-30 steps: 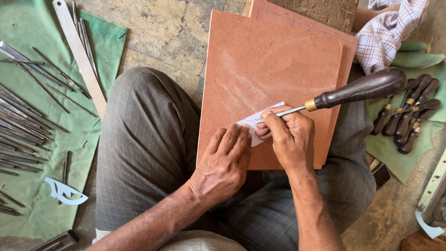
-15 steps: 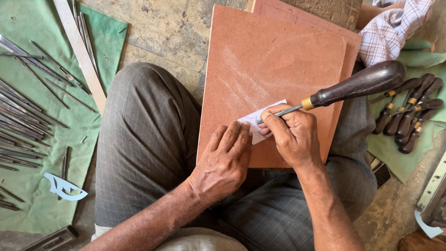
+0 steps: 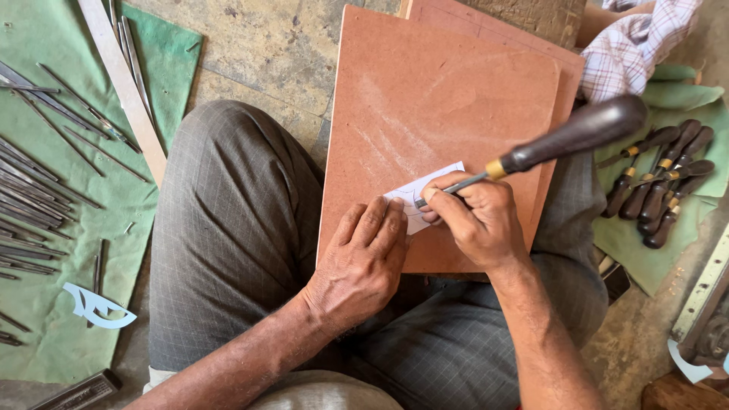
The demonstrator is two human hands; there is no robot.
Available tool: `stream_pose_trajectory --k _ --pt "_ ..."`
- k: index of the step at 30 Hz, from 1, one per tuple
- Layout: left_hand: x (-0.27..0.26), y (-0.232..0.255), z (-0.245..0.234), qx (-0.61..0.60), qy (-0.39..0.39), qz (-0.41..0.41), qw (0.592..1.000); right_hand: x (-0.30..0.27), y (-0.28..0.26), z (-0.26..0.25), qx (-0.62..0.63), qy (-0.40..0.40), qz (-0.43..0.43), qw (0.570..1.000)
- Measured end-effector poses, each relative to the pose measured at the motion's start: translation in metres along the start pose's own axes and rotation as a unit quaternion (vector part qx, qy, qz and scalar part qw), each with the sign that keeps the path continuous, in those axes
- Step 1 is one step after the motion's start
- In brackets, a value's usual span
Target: The person carves a design into a wooden board by placing a paper template on the surface and using a chisel and a ruler.
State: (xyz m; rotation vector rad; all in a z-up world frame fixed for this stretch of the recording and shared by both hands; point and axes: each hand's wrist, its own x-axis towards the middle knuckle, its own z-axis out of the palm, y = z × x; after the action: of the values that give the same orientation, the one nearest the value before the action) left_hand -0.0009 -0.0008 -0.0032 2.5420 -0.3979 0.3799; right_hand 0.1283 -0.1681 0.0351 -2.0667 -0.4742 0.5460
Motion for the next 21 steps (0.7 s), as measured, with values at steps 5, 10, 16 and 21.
stream_pose_trajectory --k 5,10,16,21 --pt "0.005 -0.005 -0.004 0.001 -0.022 0.003 1.000 -0.014 0.002 -0.004 0.152 0.156 0.009 0.976" --pt "0.017 -0.017 -0.010 0.002 -0.038 0.026 0.999 -0.014 0.001 0.001 0.152 0.180 0.064 0.970" --pt "0.016 -0.009 -0.011 0.008 -0.040 0.025 0.999 -0.005 -0.002 0.013 0.164 0.218 0.112 0.956" --pt "0.015 -0.006 -0.008 0.014 -0.052 0.023 0.998 -0.004 -0.004 0.013 0.147 0.226 0.113 0.956"
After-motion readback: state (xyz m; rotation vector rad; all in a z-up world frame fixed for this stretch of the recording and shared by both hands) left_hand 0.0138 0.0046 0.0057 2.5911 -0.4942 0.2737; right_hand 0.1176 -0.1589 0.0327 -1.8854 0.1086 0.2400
